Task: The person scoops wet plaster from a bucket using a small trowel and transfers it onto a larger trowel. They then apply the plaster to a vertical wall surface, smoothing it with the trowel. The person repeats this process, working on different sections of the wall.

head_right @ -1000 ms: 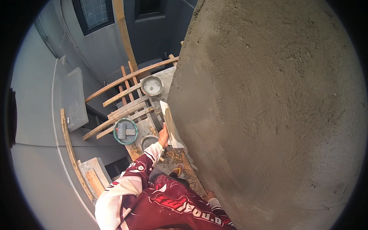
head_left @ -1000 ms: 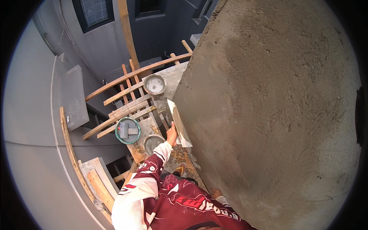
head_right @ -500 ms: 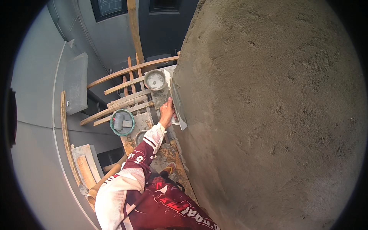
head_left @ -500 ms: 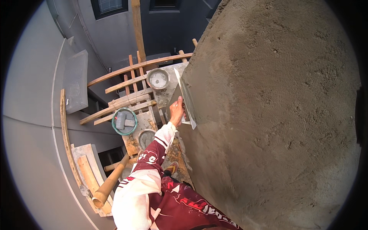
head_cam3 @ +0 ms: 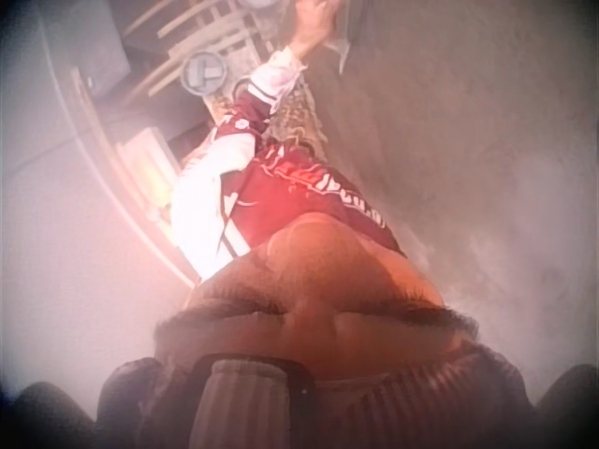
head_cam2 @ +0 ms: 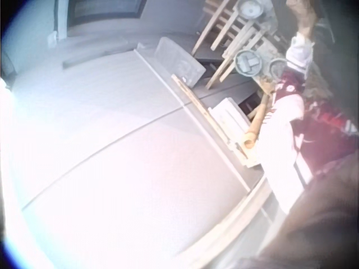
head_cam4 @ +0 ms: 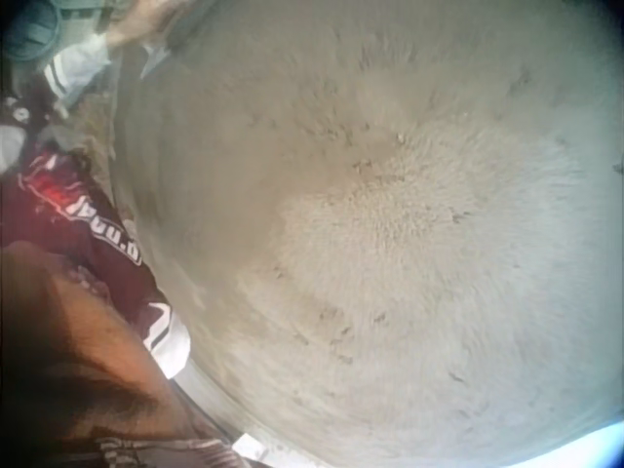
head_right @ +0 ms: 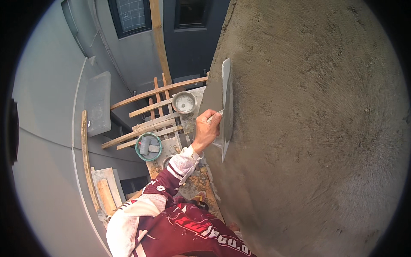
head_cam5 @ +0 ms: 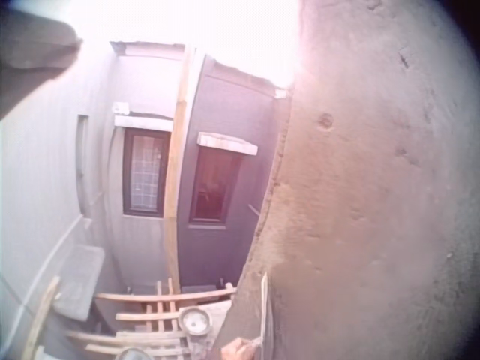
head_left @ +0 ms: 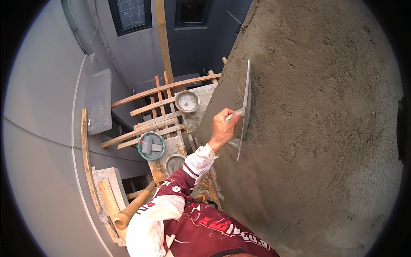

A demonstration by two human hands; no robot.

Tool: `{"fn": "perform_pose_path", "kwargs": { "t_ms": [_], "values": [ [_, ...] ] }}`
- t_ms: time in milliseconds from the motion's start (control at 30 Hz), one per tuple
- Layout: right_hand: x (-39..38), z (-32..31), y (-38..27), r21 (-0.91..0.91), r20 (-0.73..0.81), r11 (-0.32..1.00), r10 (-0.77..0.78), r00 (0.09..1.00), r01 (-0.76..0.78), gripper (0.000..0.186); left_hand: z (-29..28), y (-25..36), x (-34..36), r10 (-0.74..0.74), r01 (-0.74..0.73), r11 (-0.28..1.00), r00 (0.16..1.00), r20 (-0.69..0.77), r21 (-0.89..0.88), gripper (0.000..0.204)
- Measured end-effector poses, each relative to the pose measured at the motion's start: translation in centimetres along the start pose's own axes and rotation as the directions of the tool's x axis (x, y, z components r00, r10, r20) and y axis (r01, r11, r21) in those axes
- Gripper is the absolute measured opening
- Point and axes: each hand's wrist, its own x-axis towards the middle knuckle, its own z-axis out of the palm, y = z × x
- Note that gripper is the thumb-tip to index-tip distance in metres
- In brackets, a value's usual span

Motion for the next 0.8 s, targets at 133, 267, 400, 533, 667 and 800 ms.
{"fn": "perform_pose_path", "kwargs": {
  "t_ms": [133, 267, 400, 533, 667, 800],
  "values": [
    [0.6, 1.2, 0.6, 0.070, 0.003, 0.998, 0.001, 1.000, -0.002, 0.050, -3.5, -0.2, 1.7, 0.105, -0.104, 0.994, 0.994, -0.039, 0.020, 0.053],
    [2.7, 1.4, 3.4, -0.055, 0.002, 0.997, -0.049, 0.999, 0.049, 0.047, -7.6, -3.4, 7.0, 0.241, -0.203, 0.941, 0.963, -0.116, 0.271, 0.050],
    [0.3, 4.0, 4.4, -0.133, -0.072, 0.991, -0.025, 0.997, 0.015, 0.042, -7.7, -4.7, 9.4, 0.410, -0.317, 0.838, 0.903, -0.129, 0.443, 0.051],
    [-2.1, 4.9, 2.1, -0.119, -0.052, 0.992, 0.041, 0.998, -0.046, 0.040, -6.3, -5.2, 9.4, 0.443, -0.332, 0.805, 0.887, -0.126, 0.491, 0.049],
    [-2.5, 3.6, 1.5, -0.113, -0.086, 0.991, 0.063, 0.994, -0.072, 0.039, -3.0, -4.9, 3.1, 0.421, -0.384, 0.808, 0.907, 0.018, 0.448, 0.047],
    [-1.8, 3.3, 0.2, -0.091, -0.110, 0.994, 0.049, 0.993, -0.059, 0.038, -1.8, -5.7, -5.0, 0.355, -0.352, 0.874, 0.933, 0.053, 0.334, 0.046]
  ]
}}
